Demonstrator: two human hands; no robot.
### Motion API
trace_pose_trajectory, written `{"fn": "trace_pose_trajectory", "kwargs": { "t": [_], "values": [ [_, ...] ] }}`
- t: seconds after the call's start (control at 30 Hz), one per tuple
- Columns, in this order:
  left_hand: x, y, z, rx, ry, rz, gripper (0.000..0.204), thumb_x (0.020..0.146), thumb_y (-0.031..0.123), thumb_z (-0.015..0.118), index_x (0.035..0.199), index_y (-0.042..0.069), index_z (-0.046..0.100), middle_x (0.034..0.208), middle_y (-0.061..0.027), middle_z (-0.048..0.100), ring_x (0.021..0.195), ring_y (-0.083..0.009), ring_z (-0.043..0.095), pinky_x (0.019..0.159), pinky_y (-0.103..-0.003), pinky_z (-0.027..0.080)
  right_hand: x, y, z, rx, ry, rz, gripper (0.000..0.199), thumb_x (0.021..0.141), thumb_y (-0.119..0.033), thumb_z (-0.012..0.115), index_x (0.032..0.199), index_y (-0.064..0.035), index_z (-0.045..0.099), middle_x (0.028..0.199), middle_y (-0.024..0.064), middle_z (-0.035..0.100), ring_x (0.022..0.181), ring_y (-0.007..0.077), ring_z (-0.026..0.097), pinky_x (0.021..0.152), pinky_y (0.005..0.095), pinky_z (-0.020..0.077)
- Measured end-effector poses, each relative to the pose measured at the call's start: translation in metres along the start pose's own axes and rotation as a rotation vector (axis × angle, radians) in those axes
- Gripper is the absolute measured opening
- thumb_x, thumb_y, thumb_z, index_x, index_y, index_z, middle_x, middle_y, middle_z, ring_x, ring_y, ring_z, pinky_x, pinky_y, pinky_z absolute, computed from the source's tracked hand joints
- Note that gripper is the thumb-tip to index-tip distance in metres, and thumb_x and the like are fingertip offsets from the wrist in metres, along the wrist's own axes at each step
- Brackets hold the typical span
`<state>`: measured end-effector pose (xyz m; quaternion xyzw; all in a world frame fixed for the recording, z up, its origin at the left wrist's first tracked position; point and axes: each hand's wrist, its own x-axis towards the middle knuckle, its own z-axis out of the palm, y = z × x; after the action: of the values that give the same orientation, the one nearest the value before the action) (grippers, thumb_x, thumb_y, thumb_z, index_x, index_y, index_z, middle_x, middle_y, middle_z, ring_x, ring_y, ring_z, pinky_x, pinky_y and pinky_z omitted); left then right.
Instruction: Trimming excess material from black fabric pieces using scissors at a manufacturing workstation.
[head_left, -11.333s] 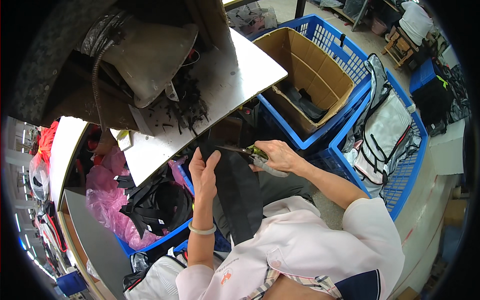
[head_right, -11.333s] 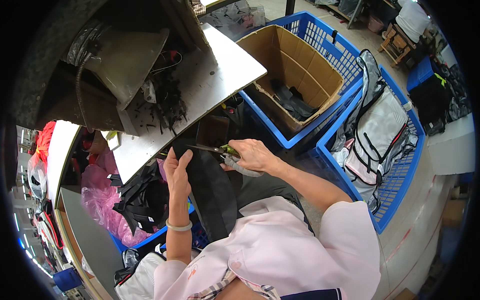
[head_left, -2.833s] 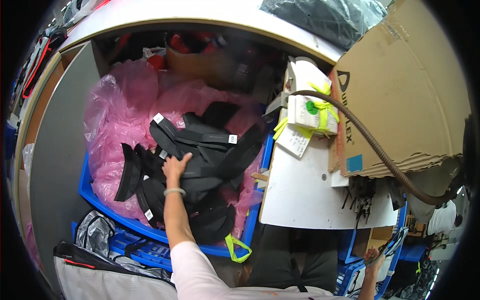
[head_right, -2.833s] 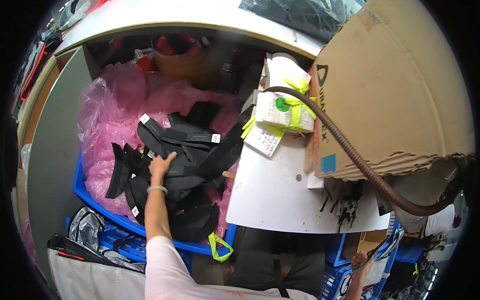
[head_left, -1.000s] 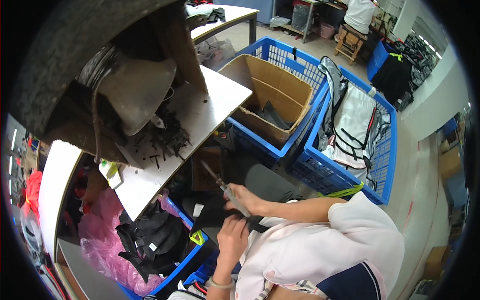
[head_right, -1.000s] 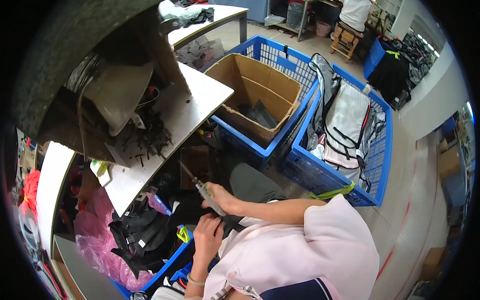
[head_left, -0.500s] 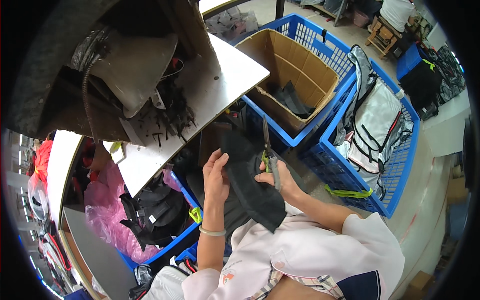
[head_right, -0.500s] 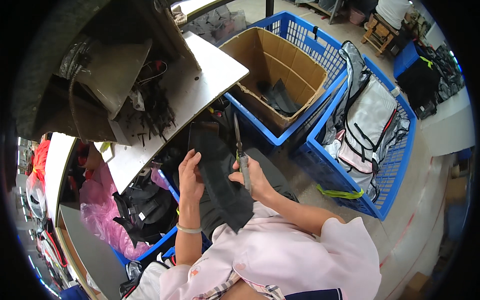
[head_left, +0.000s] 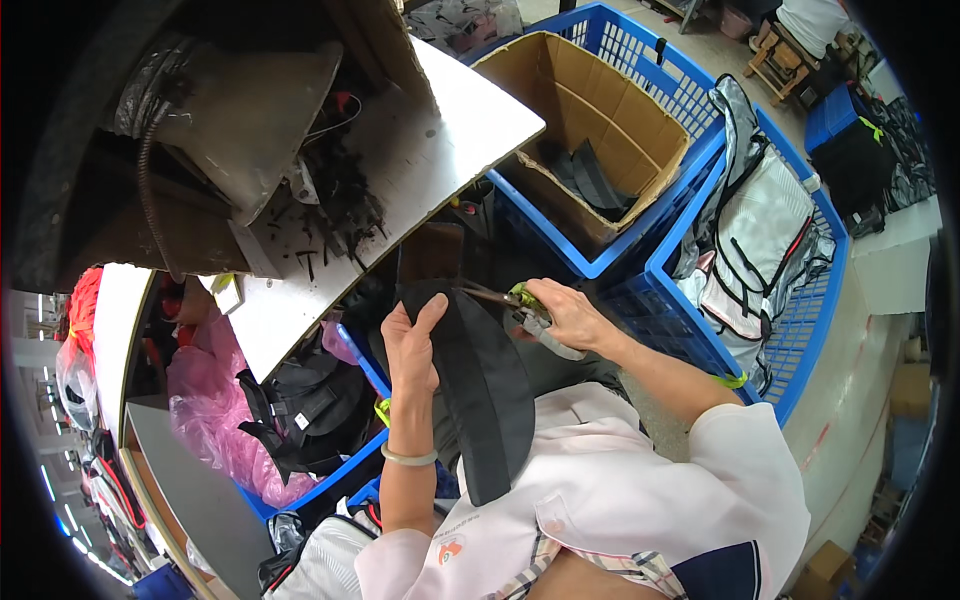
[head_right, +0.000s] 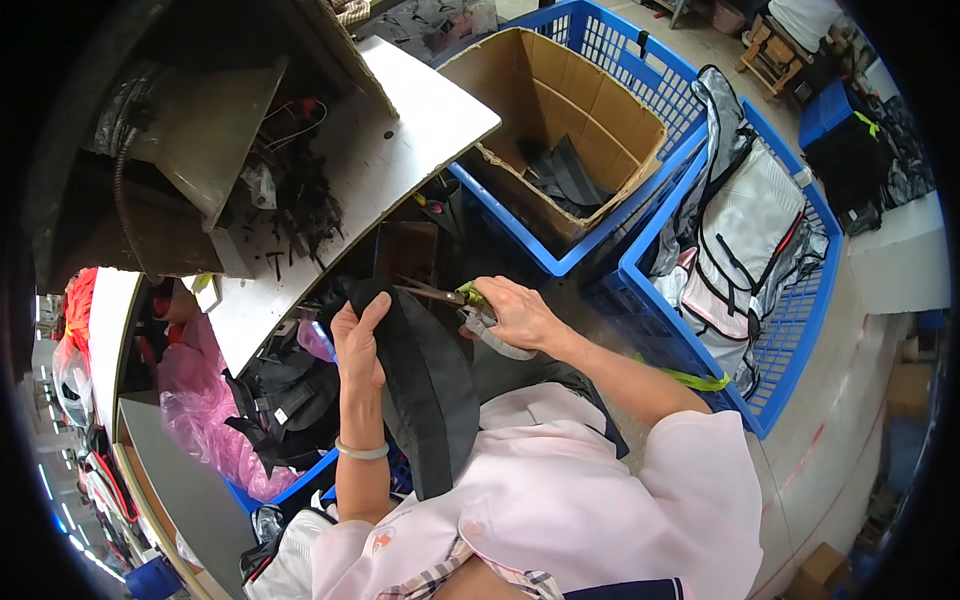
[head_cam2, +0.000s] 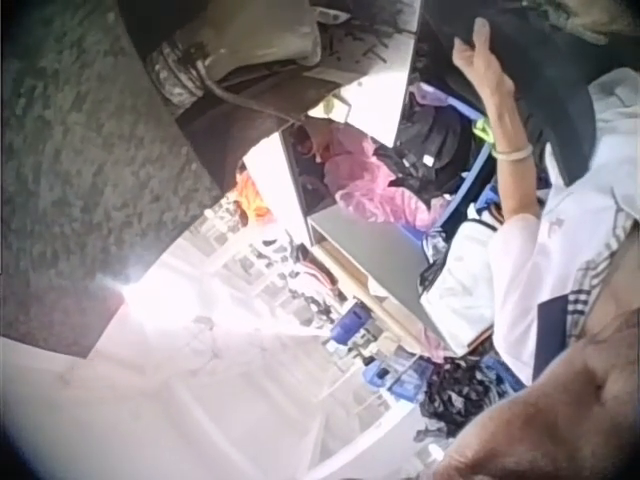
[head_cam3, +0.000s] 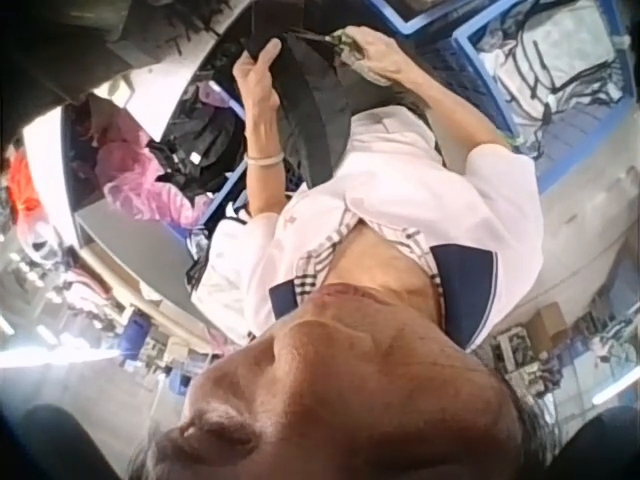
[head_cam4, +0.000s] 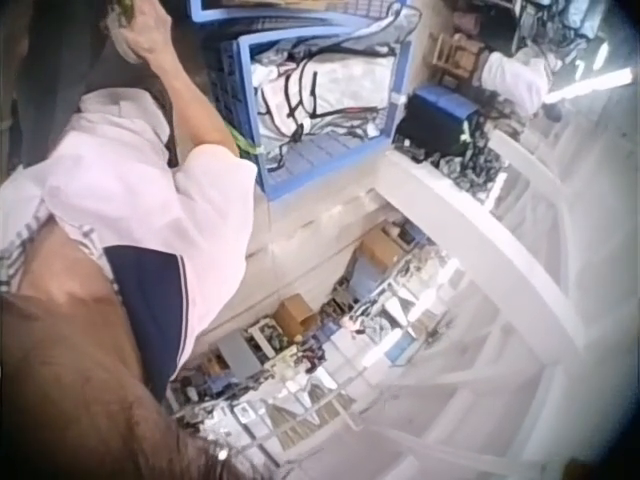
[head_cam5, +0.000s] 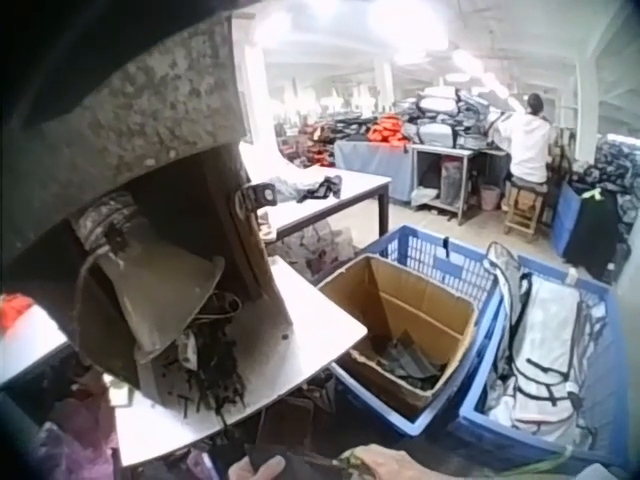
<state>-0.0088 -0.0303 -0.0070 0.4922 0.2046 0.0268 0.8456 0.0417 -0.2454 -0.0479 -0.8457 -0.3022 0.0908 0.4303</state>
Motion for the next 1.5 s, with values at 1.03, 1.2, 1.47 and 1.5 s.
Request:
{"fn": "trace_pose_trajectory", "kwargs": {
  "t": [1.03, 1.2, 1.47, 1.5],
  "values": [
    [-0.014, 0.022, -0.016, 0.211, -0.002, -0.002, 0.01, 0.082, 0.004, 0.065, 0.09, -0.002, 0.064, 0.081, -0.0047, 0.067, 0.068, -0.0095, 0.06, 0.064, -0.023, 0.049, 0.041, -0.014, 0.013, 0.003, -0.338, -0.015, 0.033, 0.069, -0.032, 0.068, 0.076, -0.0002, 0.061, 0.062, 0.02, 0.058, 0.063, 0.0372, 0.059, 0.056, 0.0442, 0.0445],
    [-0.011, 0.028, -0.02, 0.29, -0.04, -0.07, 0.01, 0.082, 0.004, 0.064, 0.09, -0.002, 0.064, 0.081, -0.005, 0.067, 0.069, -0.0095, 0.061, 0.065, -0.023, 0.049, 0.052, -0.017, 0.019, -0.008, -0.144, -0.224, 0.028, 0.071, -0.024, 0.069, 0.068, 0.0002, 0.055, 0.056, 0.0171, 0.055, 0.054, 0.0355, 0.056, 0.05, 0.0404, 0.0429],
    [0.009, 0.041, -0.033, 0.25, 0.006, 0.005, 0.011, 0.082, 0.003, 0.063, 0.091, -0.002, 0.064, 0.081, -0.0049, 0.067, 0.066, -0.0102, 0.061, 0.062, -0.023, 0.049, 0.063, -0.022, 0.035, 0.158, -0.153, -0.077, 0.025, 0.073, -0.015, 0.071, 0.064, 0.0007, 0.053, 0.053, 0.016, 0.049, 0.048, 0.0294, 0.049, 0.049, 0.0352, 0.0405],
    [0.017, 0.045, -0.038, 0.213, 0.023, -0.005, 0.011, 0.081, 0.002, 0.064, 0.09, -0.002, 0.064, 0.08, -0.0054, 0.066, 0.066, -0.0109, 0.061, 0.062, -0.023, 0.05, 0.065, -0.024, 0.036, 0.233, -0.046, -0.081, 0.026, 0.074, -0.014, 0.071, 0.064, 0.0008, 0.053, 0.052, 0.0163, 0.047, 0.046, 0.0268, 0.046, 0.048, 0.0339, 0.0395]
  ]
}}
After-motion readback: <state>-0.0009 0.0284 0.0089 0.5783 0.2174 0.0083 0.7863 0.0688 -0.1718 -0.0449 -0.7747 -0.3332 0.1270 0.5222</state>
